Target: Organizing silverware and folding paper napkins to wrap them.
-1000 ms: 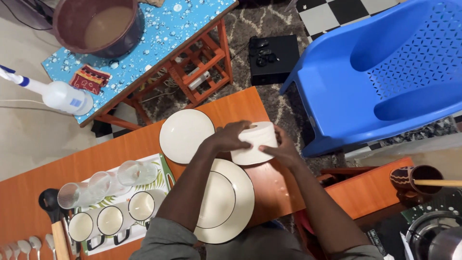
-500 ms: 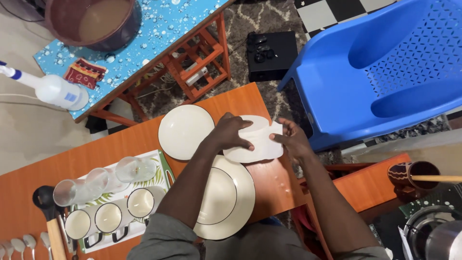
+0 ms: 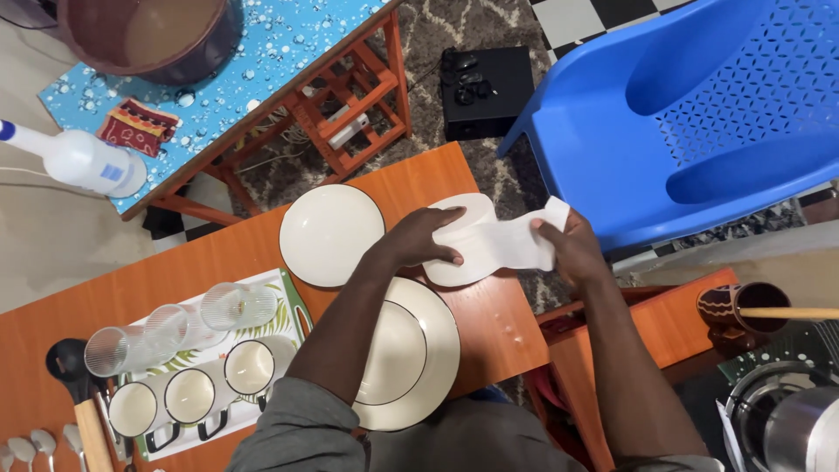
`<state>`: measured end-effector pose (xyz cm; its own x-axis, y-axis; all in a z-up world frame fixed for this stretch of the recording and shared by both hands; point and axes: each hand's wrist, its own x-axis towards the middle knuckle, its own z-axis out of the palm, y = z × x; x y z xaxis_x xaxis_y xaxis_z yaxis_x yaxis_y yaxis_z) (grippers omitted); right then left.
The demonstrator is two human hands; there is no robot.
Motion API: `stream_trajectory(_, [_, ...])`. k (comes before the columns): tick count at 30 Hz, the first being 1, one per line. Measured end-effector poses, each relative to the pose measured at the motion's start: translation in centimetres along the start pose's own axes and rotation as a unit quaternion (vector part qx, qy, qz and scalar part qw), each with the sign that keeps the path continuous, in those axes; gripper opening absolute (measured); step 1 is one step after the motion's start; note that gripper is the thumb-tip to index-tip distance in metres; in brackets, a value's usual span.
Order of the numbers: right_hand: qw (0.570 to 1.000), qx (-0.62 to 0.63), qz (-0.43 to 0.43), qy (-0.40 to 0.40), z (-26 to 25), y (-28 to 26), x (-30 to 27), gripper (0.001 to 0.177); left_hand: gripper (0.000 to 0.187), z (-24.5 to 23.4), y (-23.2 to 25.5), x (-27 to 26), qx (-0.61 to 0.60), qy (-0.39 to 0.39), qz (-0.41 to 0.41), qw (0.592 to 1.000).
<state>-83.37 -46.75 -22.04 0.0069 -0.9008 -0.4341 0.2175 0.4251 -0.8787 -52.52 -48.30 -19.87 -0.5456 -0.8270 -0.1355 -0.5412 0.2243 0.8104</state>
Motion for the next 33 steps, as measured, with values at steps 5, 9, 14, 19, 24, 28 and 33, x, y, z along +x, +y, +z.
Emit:
stream_trajectory(5, [0.953, -0.302, 0.016, -0.026, 1.2, -2.5, -1.8, 0.05, 0.101, -0.5, 3.3, 0.2, 0.019, 0.016, -0.061, 0.998])
stream_trajectory(9, [0.971, -0.235, 0.028, -0.007, 0.5, -2.5, -1.8, 0.041, 0.1, -1.2, 4.2, 0.7, 0.124, 0.023, -0.091, 0.988])
stream_trajectory(14, [0.961, -0.275, 0.009, -0.037, -0.5, -2.3, -0.7, 0.039, 0.097, -2.0, 4.2, 0.1, 0.219, -0.028, -0.047, 0.974])
stream_trajectory(19, [0.939, -0.341, 0.038, -0.031, -0.7, -1.2, 0.2, 0.038, 0.091, -2.4, 1.9, -0.3, 0.104, -0.007, -0.037, 0.994])
stream_trajectory(24, [0.961, -0.272, 0.03, -0.035, -0.6, 0.1, 0.5, 0.04, 0.087, -3.1, 2.5, 0.1, 0.055, -0.009, -0.137, 0.989])
stream_trajectory(28, [0.972, -0.229, 0.03, -0.033, -0.7, 0.7, 0.7, 0.041, 0.093, -3.1, 1.0, 0.5, 0.002, -0.024, -0.129, 0.991])
stream_trajectory(33, [0.952, -0.302, 0.057, 0.015, -0.6, -2.6, 0.1, 0.034, 0.095, -3.6, 0.3, 0.5, 0.024, -0.071, -0.075, 0.994])
